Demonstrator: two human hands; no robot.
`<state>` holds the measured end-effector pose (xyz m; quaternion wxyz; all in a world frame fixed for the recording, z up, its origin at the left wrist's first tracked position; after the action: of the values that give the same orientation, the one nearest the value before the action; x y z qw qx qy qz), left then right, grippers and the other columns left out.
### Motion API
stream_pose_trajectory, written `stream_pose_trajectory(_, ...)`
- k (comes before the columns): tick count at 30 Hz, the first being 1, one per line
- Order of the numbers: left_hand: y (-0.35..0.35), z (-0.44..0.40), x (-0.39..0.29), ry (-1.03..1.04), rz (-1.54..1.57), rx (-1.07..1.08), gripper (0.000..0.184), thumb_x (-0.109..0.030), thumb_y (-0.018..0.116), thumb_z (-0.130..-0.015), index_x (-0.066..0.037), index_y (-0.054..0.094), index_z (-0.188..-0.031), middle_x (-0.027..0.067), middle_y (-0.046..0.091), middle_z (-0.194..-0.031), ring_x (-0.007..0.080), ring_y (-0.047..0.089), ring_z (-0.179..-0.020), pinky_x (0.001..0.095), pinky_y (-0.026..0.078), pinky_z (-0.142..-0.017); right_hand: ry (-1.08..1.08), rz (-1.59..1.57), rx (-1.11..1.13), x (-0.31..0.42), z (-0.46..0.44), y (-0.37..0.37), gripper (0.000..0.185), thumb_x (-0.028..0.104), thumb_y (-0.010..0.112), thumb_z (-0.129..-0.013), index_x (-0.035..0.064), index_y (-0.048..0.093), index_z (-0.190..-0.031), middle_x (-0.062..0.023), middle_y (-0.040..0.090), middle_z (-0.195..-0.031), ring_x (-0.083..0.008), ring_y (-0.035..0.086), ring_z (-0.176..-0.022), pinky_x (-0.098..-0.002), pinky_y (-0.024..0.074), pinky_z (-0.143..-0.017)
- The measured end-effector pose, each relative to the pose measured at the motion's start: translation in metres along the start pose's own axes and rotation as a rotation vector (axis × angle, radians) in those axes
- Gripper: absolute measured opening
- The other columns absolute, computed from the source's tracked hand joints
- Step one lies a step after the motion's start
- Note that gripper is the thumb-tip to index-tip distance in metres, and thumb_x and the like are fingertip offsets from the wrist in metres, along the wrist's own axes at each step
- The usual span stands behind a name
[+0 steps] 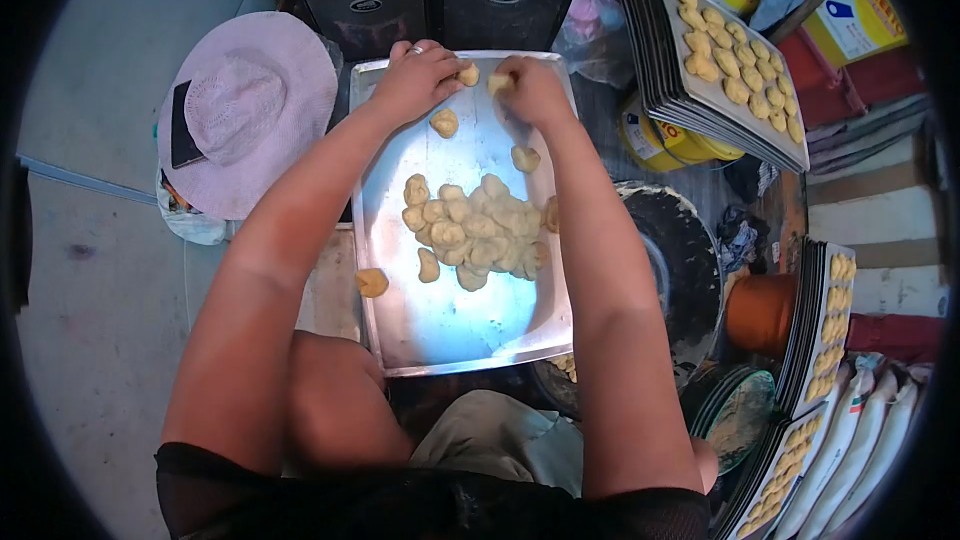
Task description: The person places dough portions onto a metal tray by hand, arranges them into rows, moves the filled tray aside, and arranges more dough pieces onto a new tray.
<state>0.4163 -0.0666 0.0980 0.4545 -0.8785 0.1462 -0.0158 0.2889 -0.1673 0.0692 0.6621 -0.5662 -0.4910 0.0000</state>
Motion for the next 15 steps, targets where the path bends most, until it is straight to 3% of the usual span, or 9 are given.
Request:
stream_pose_trajectory(2,0.015,-0.006,0.003,-0.087,-0.056,0.117,0.025,-0.025,0.068,-0.084,-0.016,0.072,-0.107,0.0012,0.068,-0.1,0.0222,0.059,-0.104,0.0413,0.035,-0.091,0.086,-0.189,-0.096,-0.005,-0.001,-0.008,0.027,0.009,0.076,-0.072,0.0067,0.068,-0.098,-0.0141,0.068,-0.1,-0.03,0.066,-0.098,-0.0382,0.0522,-0.084)
stream_pose_trajectory(5,0.023,-0.013,0.006,-0.18,-0.154,0.182,0.024,-0.027,0.07,-0.083,-0.016,0.072,-0.104,0.0004,0.069,-0.098,0.0224,0.059,-0.103,0.0412,0.034,-0.091,-0.058,0.191,-0.368,0.028,0.006,-0.021,0.021,0.009,0.073,-0.073,0.0063,0.068,-0.094,-0.0138,0.067,-0.099,-0.0322,0.067,-0.094,-0.0409,0.0525,-0.081)
stream_pose_trajectory(6,0.024,-0.013,0.009,-0.185,-0.127,0.174,0.024,-0.028,0.07,-0.083,-0.016,0.072,-0.104,0.0006,0.069,-0.099,0.0223,0.059,-0.104,0.0416,0.034,-0.091,-0.058,0.176,-0.421,0.051,0.019,-0.026,0.019,0.01,0.072,-0.075,0.0066,0.068,-0.093,-0.0136,0.064,-0.099,-0.034,0.065,-0.093,-0.0426,0.0518,-0.081)
stream_pose_trajectory(7,0.026,-0.013,0.014,-0.192,-0.099,0.162,0.025,-0.029,0.071,-0.083,-0.016,0.072,-0.104,0.0008,0.069,-0.1,0.0221,0.059,-0.105,0.042,0.033,-0.092,0.007,0.081,-0.122,0.048,0.014,0.004,0.024,0.014,0.074,-0.074,0.0061,0.067,-0.095,-0.0146,0.062,-0.103,-0.0338,0.064,-0.098,-0.0423,0.0505,-0.083)
stream_pose_trajectory(9,0.026,-0.009,0.015,-0.197,-0.037,0.144,0.026,-0.03,0.071,-0.083,-0.015,0.071,-0.105,0.001,0.069,-0.102,0.0218,0.058,-0.107,0.0425,0.033,-0.093,-0.153,-0.027,0.032,0.075,0.045,0.042,0.022,0.014,0.073,-0.073,0.0056,0.069,-0.093,-0.0154,0.064,-0.102,-0.0342,0.064,-0.096,-0.0418,0.0501,-0.085)
stream_pose_trajectory(12,0.013,-0.007,0.014,-0.203,0.064,0.159,0.035,-0.03,0.073,-0.082,-0.015,0.069,-0.113,0.0028,0.067,-0.108,0.0223,0.055,-0.116,0.0446,0.032,-0.097,-0.226,-0.02,0.261,0.064,0.056,0.044,0.022,0.012,0.073,-0.072,0.0046,0.07,-0.092,-0.0164,0.067,-0.102,-0.0331,0.064,-0.099,-0.0403,0.0495,-0.089)
stream_pose_trajectory(13,0.007,-0.008,0.014,-0.187,0.046,0.139,0.039,-0.031,0.073,-0.081,-0.015,0.068,-0.115,0.0036,0.066,-0.111,0.0232,0.054,-0.116,0.0446,0.032,-0.098,-0.258,0.049,0.291,0.041,0.047,0.033,0.022,0.008,0.071,-0.07,0.0059,0.072,-0.092,-0.0156,0.069,-0.099,-0.0319,0.066,-0.098,-0.039,0.0506,-0.087)
stream_pose_trajectory(15,-0.001,-0.005,0.014,-0.162,0.014,0.097,0.046,-0.032,0.075,-0.079,-0.014,0.066,-0.12,0.0051,0.064,-0.116,0.025,0.054,-0.117,0.0448,0.032,-0.1,0.077,0.126,0.085,0.017,0.038,-0.023,0.021,0.006,0.071,-0.069,0.0068,0.073,-0.089,-0.0144,0.071,-0.093,-0.0308,0.069,-0.087,-0.0384,0.0535,-0.078)
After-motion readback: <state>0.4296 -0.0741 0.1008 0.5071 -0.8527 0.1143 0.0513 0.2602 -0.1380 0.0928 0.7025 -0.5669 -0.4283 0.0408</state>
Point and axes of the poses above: each hand's wrist, its own z-axis away from the middle knuckle, its own y-axis out of the palm, x = y × z, the point moved 9 cm from there along -z, towards the middle knuckle
